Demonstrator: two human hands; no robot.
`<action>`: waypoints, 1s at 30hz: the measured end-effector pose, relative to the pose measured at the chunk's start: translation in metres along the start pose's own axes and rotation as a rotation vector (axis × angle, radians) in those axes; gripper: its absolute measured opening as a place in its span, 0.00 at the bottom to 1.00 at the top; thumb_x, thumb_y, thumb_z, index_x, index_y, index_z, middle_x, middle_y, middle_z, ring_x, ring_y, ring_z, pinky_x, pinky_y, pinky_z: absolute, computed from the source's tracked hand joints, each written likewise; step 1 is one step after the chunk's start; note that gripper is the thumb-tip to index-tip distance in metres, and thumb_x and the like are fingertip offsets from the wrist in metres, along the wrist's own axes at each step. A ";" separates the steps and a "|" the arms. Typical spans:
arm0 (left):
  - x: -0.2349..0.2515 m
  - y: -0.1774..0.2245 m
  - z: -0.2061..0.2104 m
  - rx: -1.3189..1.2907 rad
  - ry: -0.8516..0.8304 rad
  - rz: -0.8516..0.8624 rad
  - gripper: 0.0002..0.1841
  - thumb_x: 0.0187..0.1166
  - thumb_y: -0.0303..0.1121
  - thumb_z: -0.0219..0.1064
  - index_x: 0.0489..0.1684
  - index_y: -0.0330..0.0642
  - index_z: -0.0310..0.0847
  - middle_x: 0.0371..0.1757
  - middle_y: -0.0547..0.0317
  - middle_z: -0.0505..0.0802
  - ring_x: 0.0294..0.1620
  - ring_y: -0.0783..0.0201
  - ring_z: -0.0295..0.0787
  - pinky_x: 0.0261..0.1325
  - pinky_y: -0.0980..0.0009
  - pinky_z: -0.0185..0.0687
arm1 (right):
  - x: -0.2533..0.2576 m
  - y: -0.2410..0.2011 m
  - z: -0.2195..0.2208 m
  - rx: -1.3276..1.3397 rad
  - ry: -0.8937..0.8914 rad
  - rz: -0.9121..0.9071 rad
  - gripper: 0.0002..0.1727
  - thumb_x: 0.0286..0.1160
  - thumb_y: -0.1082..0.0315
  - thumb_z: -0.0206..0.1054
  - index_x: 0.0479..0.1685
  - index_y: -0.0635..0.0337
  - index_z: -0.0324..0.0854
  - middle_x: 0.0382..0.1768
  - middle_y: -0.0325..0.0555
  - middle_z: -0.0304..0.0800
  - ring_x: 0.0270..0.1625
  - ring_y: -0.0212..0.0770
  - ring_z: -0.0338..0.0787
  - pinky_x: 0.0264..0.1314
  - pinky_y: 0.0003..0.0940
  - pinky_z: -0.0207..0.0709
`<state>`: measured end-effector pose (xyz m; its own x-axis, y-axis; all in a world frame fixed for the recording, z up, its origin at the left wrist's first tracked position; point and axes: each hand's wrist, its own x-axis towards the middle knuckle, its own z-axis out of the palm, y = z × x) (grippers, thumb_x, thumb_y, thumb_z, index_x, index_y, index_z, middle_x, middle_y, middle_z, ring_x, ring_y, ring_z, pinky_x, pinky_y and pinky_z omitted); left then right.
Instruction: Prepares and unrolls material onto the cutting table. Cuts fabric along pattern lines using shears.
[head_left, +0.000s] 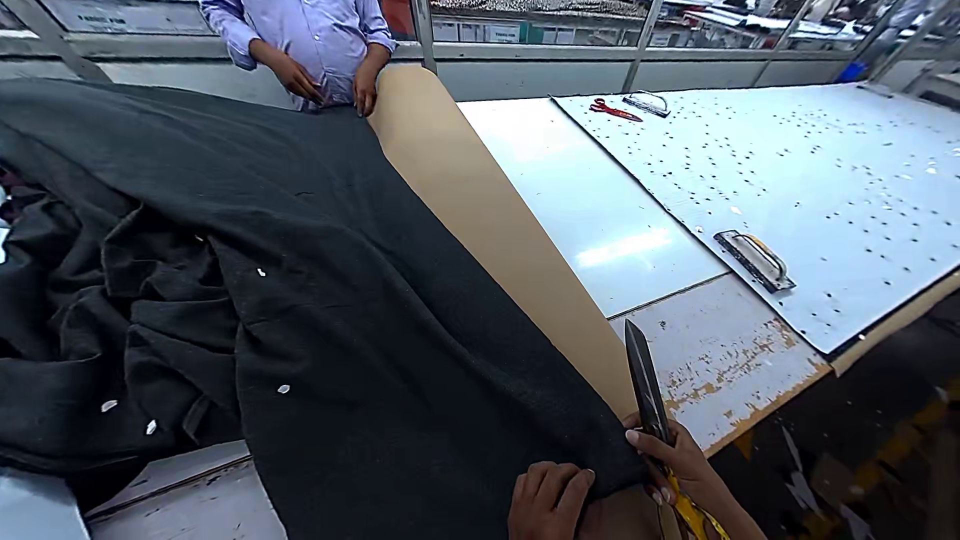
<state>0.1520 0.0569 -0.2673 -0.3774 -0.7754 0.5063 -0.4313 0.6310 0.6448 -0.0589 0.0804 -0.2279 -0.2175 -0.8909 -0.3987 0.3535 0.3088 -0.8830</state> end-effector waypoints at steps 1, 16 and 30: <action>0.001 0.001 0.000 -0.025 0.010 -0.030 0.09 0.76 0.36 0.68 0.41 0.47 0.95 0.43 0.61 0.97 0.50 0.59 0.90 0.51 0.66 0.81 | 0.000 0.000 0.000 0.013 -0.004 -0.003 0.06 0.68 0.67 0.71 0.42 0.54 0.86 0.06 0.31 0.77 0.04 0.27 0.75 0.07 0.23 0.74; 0.038 -0.022 -0.040 -1.194 0.130 -1.142 0.14 0.89 0.24 0.55 0.40 0.30 0.88 0.29 0.53 0.94 0.30 0.68 0.92 0.38 0.72 0.90 | -0.002 0.006 0.008 0.018 -0.068 0.006 0.07 0.82 0.70 0.59 0.46 0.58 0.83 0.28 0.44 0.97 0.08 0.27 0.81 0.10 0.20 0.75; 0.027 -0.006 -0.034 -0.796 0.103 -0.686 0.08 0.76 0.18 0.66 0.48 0.24 0.87 0.39 0.55 0.97 0.41 0.75 0.94 0.51 0.77 0.90 | -0.006 0.006 0.009 0.008 -0.033 0.021 0.11 0.85 0.74 0.52 0.47 0.59 0.82 0.28 0.45 0.97 0.08 0.26 0.80 0.10 0.19 0.74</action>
<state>0.1724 0.0311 -0.2382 -0.1692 -0.9817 -0.0871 0.1503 -0.1131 0.9821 -0.0470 0.0843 -0.2290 -0.1800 -0.8948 -0.4085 0.3649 0.3249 -0.8725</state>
